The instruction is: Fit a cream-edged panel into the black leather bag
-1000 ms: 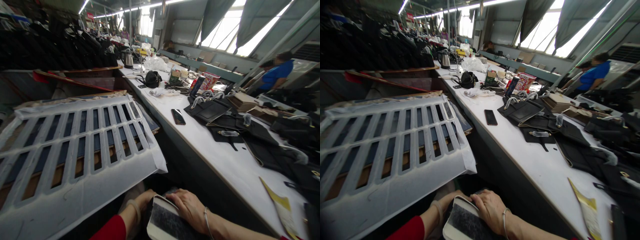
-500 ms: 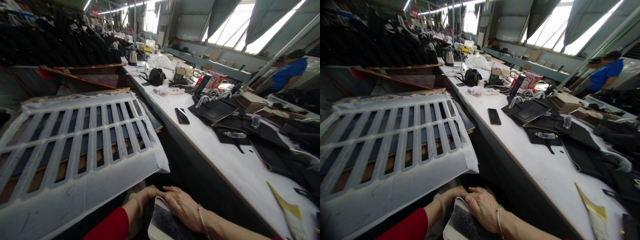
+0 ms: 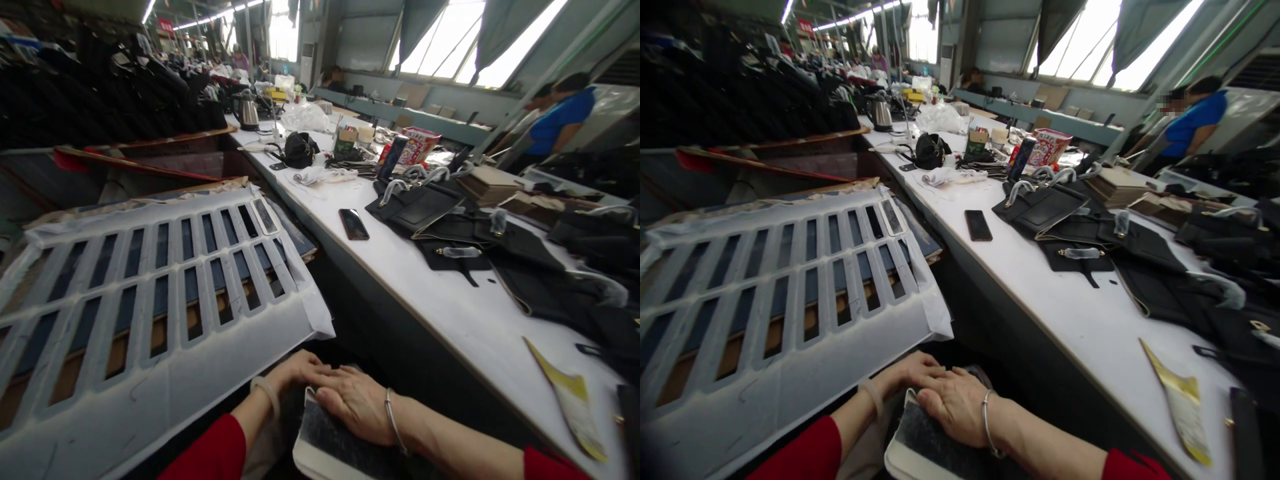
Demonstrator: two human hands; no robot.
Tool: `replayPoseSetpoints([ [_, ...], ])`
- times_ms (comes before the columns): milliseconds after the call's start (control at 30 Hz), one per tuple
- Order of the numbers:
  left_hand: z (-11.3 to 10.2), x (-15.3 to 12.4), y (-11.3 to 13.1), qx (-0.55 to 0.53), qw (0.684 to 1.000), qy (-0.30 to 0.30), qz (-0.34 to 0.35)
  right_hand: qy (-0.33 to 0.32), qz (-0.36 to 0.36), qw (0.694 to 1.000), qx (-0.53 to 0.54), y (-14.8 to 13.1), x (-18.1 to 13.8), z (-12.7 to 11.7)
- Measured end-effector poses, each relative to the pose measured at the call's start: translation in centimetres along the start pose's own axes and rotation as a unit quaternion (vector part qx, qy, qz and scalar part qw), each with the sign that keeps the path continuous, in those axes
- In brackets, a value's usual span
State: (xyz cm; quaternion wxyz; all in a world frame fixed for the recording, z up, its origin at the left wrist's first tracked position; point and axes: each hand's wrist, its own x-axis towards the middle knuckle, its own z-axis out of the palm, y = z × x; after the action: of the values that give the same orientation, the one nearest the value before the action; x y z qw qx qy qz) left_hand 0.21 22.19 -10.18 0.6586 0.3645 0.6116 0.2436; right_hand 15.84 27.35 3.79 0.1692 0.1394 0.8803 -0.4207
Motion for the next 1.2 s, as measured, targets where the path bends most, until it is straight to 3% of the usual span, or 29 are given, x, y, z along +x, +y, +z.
replayPoseSetpoints([
  [100,-0.9,-2.3,2.8,0.013,1.0,0.003,-0.004,0.007,0.012,1.0,-0.002,0.3,-1.3,0.0],
  [333,-1.4,-7.9,8.6,0.15,0.984,-0.085,0.034,0.002,0.129,0.991,0.041,2.2,-6.8,-0.5],
  [633,-0.6,-8.3,11.7,0.305,0.941,-0.142,0.046,0.009,0.178,0.982,0.063,5.5,-14.2,-1.3],
  [867,0.3,-7.6,12.9,0.371,0.917,-0.137,0.052,0.007,0.164,0.979,0.118,5.0,-12.4,-1.6],
  [967,1.6,-7.6,13.1,0.396,0.909,-0.106,0.075,0.039,0.159,0.974,0.155,5.0,-11.1,-1.3],
  [1067,3.8,-8.4,12.8,0.392,0.906,-0.006,0.162,0.106,0.155,0.955,0.228,6.3,-11.0,-0.7],
  [1133,5.8,-9.4,12.1,0.372,0.897,0.046,0.236,0.194,0.169,0.919,0.299,7.9,-11.8,0.7],
  [1200,8.0,-10.3,11.0,0.372,0.881,0.043,0.29,0.314,0.212,0.853,0.358,9.2,-12.9,3.3],
])
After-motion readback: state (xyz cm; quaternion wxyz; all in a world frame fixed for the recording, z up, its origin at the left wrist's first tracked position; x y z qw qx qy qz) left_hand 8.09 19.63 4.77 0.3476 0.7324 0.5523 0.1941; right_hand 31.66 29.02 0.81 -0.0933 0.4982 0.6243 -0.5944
